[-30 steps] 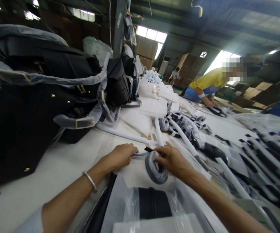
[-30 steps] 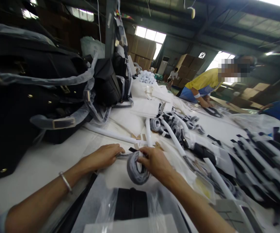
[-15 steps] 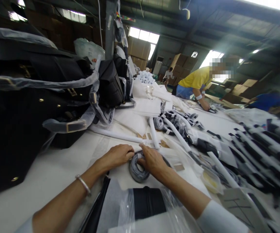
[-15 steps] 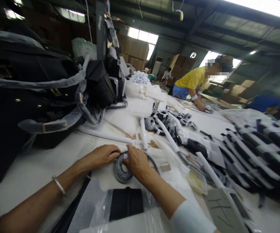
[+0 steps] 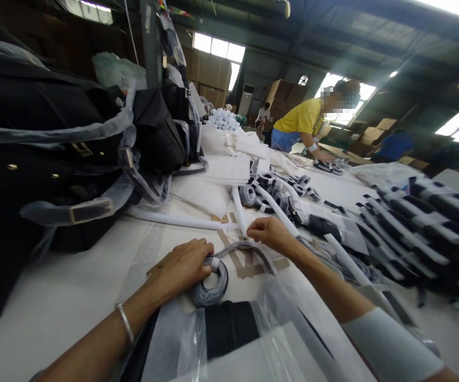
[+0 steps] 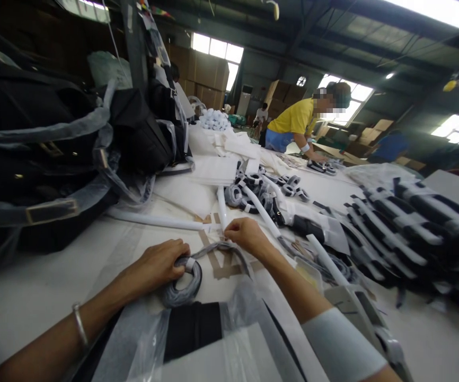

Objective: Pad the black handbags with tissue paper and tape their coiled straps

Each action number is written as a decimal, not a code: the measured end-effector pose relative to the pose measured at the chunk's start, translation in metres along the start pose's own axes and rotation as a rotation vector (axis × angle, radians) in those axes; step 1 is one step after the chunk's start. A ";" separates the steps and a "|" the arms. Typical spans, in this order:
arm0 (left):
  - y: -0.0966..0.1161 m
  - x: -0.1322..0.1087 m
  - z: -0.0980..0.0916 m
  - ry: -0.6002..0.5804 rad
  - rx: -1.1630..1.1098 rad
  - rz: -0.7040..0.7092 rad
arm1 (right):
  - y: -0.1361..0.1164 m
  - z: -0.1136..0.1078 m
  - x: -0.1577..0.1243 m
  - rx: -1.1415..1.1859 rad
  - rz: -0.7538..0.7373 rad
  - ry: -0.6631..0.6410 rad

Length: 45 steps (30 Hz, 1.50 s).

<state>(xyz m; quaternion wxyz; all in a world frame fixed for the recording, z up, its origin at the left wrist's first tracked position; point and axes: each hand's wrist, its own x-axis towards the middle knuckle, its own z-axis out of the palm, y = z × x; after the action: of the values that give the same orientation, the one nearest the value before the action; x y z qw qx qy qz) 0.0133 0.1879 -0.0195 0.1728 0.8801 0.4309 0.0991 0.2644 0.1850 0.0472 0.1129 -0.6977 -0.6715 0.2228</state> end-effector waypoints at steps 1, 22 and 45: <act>0.000 0.000 -0.001 -0.006 0.003 0.000 | 0.001 0.001 -0.003 -0.008 0.002 -0.016; 0.004 -0.004 0.000 0.008 -0.056 0.023 | -0.046 0.057 0.058 -0.224 0.079 -0.145; 0.007 -0.003 -0.011 0.114 -0.122 -0.103 | -0.061 0.030 -0.066 0.013 -0.664 0.314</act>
<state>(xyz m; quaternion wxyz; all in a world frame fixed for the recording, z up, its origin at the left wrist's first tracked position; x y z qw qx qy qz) 0.0128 0.1841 -0.0073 0.2062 0.8376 0.4777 0.1662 0.1970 0.1200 0.0596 0.2854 -0.4666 -0.8344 0.0686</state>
